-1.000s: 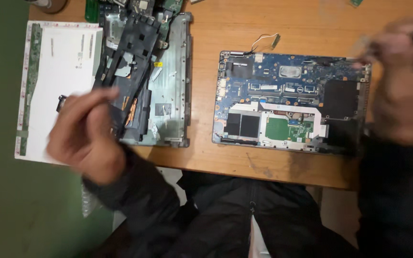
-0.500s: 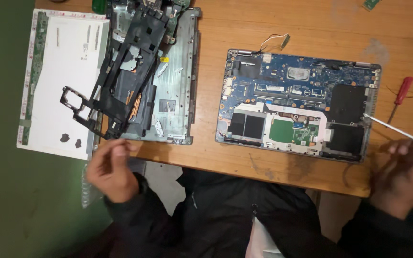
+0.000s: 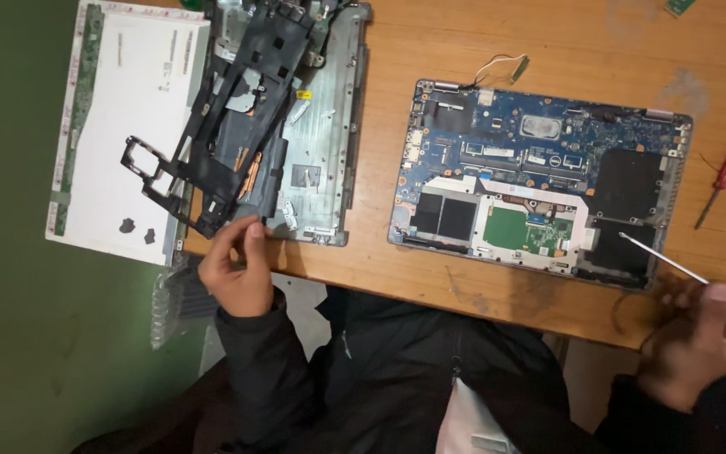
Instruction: The person assembles a laptop by placing a black plastic frame over the motherboard and securing it with multiple screws using a screwdriver. The person also uses a red plastic pry tool to adjust components on the circuit board.
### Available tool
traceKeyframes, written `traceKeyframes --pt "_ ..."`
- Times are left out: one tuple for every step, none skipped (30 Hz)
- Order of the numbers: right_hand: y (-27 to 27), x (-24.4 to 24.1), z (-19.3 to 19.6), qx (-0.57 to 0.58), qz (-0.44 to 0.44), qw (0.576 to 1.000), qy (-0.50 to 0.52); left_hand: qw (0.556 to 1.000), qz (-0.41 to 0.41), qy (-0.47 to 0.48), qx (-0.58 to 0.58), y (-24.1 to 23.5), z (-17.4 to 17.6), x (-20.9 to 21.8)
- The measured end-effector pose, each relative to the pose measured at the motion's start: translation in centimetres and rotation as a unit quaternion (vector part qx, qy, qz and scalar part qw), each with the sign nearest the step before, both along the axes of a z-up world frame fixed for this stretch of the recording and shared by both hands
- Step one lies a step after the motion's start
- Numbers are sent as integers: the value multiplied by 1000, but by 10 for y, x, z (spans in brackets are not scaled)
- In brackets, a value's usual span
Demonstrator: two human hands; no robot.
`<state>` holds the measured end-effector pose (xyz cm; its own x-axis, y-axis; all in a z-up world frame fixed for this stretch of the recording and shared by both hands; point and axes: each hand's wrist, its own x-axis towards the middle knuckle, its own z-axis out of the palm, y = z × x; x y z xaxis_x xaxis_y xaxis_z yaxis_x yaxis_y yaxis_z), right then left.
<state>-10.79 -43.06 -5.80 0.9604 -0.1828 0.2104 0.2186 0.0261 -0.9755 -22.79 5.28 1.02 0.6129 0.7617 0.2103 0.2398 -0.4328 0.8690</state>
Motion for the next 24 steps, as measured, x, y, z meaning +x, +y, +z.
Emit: traceKeyframes --pt "2 -1 2 -12 1 1000 -6 999 9 23 36 -1 1 1" --pt "4 -2 3 -20 -5 1000 -2 999 6 19 41 -2 2 2" --pt "6 -2 5 -27 -9 1000 2 999 4 14 46 -3 2 3" --pt "7 -2 6 -34 -13 999 7 999 1 9 51 -4 3 5" --pt "9 -1 8 -40 -15 999 13 996 -8 14 89 -3 4 6" --pt "10 0 9 -41 -13 999 13 992 -16 20 126 -3 5 8" --pt "11 1 11 -42 -11 999 15 986 -25 26 163 -3 7 9" --pt "12 2 11 -37 -5 999 12 982 -40 37 182 -3 8 11" --pt "12 2 12 -31 -3 999 12 977 -55 48 202 -2 8 12" --pt "13 2 12 -26 0 1000 13 971 -69 59 221 -2 9 14" --pt "14 1 12 -20 -2 1000 20 967 -73 64 234 -2 10 14" --pt "13 1 13 -15 -4 1000 24 964 -76 69 246 -3 10 14" --pt "14 1 13 -8 -6 1000 28 960 -80 73 259 -3 11 14" --pt "14 2 13 -1 -9 999 31 960 -74 78 259 -4 12 13" --pt "13 2 13 1 -14 999 37 960 -69 83 258 -5 13 11" --pt "12 4 13 2 -18 999 43 960 -63 88 258 -5 13 10" --pt "12 4 12 -1 -22 998 54 959 -61 91 260 -5 14 6" --pt "12 3 11 -3 -20 998 55 959 -59 94 262 -5 15 3" --pt "11 3 9 -5 -17 998 55 958 -56 97 263 -5 16 0" --pt "10 4 7 -5 -8 999 44 959 -55 101 261 -4 16 -4" --pt "9 4 6 -8 -4 999 36 959 -56 102 257 -4 16 -5" --pt "7 4 5 -12 0 1000 28 960 -58 104 253 -4 15 -6" --pt "6 5 4 -18 0 1000 24 960 -60 100 256 -5 14 -7" --pt "4 5 3 -23 1 1000 21 959 -63 96 259 -7 13 -7"
